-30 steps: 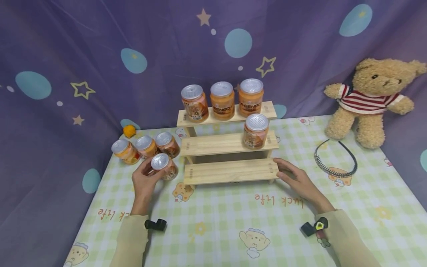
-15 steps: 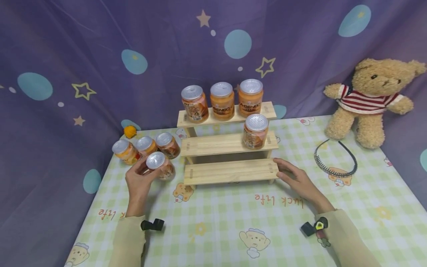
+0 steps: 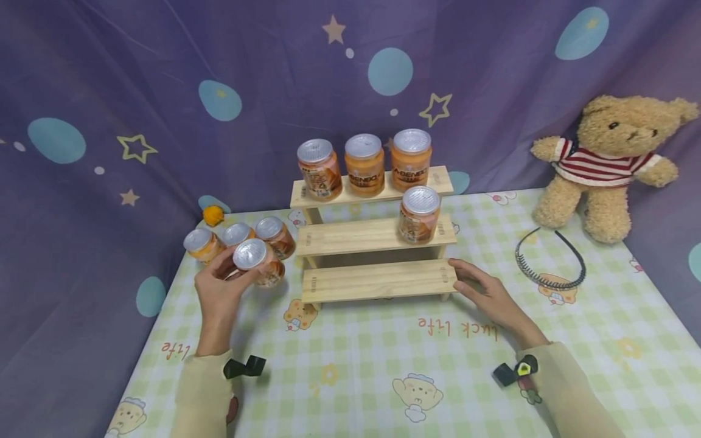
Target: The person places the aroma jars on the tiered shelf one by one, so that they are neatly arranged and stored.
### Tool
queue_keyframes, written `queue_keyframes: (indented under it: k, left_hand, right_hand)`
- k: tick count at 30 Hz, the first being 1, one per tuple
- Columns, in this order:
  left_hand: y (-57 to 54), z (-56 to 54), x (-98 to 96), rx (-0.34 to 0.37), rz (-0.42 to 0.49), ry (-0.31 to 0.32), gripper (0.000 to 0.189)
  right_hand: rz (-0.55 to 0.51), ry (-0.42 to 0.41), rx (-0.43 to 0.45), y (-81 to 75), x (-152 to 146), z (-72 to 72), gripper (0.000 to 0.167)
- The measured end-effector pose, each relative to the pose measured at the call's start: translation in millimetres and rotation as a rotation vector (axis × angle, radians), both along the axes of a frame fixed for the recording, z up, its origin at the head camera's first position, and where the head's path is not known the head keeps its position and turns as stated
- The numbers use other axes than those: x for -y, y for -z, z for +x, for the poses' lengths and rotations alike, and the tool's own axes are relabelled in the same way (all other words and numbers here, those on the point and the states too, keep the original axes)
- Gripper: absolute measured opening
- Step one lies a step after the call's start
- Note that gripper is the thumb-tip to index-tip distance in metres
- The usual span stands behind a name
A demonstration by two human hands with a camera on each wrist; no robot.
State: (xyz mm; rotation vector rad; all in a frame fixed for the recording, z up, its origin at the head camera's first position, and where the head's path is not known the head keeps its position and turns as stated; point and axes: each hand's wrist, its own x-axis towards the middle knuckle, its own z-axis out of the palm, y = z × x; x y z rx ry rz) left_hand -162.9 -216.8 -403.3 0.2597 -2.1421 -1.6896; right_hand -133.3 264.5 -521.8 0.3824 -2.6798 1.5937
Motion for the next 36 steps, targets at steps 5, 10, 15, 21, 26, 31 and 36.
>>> queue_keyframes:
  k: [5, 10, 15, 21, 26, 31, 36]
  left_hand:
    - [-14.0, 2.4, -4.1, -0.035, -0.003, 0.011, 0.057]
    - [-26.4, 3.1, -9.0, -0.074, -0.022, 0.03, 0.056]
    - [-39.1, 3.2, -15.9, -0.103, -0.019, 0.034, 0.055]
    - [-53.4, 3.1, -29.4, -0.153, 0.03, 0.099, 0.056]
    - [-63.1, 1.6, -43.3, -0.146, 0.031, 0.139, 0.053]
    - [-70.2, -1.8, -57.1, -0.133, 0.007, 0.173, 0.054]
    - [-73.3, -6.7, -72.1, -0.13, -0.005, 0.21, 0.055]
  right_hand:
    - [-0.008, -0.003, 0.007, -1.6, 2, -0.2, 0.049]
    - [0.001, -0.006, 0.01, -3.6, 2, 0.7, 0.049]
    - [-0.003, -0.002, 0.014, -4.0, 2, 0.9, 0.049]
    - [-0.006, 0.002, 0.018, -3.4, 1, 1.3, 0.049]
    - [-0.006, 0.002, 0.019, -4.5, 3, 2.1, 0.049]
    - [-0.007, 0.002, 0.006, -4.7, 3, 2.6, 0.049]
    - [-0.01, 0.004, 0.005, -5.2, 3, 2.4, 0.049]
